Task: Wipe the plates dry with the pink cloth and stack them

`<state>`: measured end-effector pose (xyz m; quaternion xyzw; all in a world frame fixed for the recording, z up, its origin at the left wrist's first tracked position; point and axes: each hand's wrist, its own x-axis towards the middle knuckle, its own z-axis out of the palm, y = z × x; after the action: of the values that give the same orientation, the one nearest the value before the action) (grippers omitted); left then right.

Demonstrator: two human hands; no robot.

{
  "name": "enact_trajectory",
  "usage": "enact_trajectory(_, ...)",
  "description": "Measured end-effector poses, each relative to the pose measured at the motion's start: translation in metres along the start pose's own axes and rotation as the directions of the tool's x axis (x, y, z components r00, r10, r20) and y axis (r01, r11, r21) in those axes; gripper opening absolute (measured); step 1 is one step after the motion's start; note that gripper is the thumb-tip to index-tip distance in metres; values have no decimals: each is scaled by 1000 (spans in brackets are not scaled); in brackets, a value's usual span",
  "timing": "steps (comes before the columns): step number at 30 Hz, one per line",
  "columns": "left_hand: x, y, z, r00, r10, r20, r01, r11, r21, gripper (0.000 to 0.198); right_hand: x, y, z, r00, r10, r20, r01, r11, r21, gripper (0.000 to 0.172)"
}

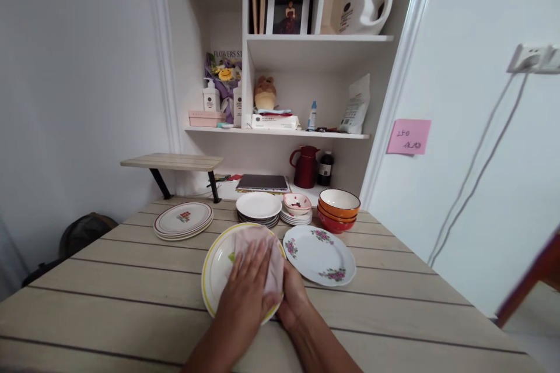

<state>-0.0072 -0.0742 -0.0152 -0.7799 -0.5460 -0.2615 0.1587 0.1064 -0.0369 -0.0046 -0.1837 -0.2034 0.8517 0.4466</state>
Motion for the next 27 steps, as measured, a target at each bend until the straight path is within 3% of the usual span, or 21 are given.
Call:
enact_trajectory(4, -43, 4, 4, 985, 173, -16, -174, 985, -19, 82, -4, -4, 4, 982, 180, 54, -177, 983, -41, 58)
enact_trajectory(8, -57, -14, -7, 970, 236, -61, -238, 971, -27, 69, -5, -2, 10, 981, 172, 86, -165, 983, -78, 55)
enact_trajectory(11, -36, -23, -19, 981, 191, -29, -192, 980, -51, 66, -3, 3, 9, 975, 195, 106, -187, 979, -87, 55)
enact_trajectory(15, 2, -36, -24, 991, 135, 5, -135, 991, -3, 65, 0, 7, 7, 999, 8, 50, -5, 998, -60, 39)
enact_trajectory(17, 11, -46, -21, 999, 49, -22, -47, 997, 55, 59, 1, 6, 8, 999, -31, 18, 32, 998, -49, 41)
enact_trajectory(22, 2, -63, -13, 975, -194, -106, 209, 966, 149, 55, 0, 5, 10, 997, -28, -68, 28, 1000, -1, 55)
enact_trajectory(27, -18, -36, -3, 955, -253, -156, 274, 952, 135, 54, 3, 2, 8, 987, -134, -85, 134, 991, -4, 54)
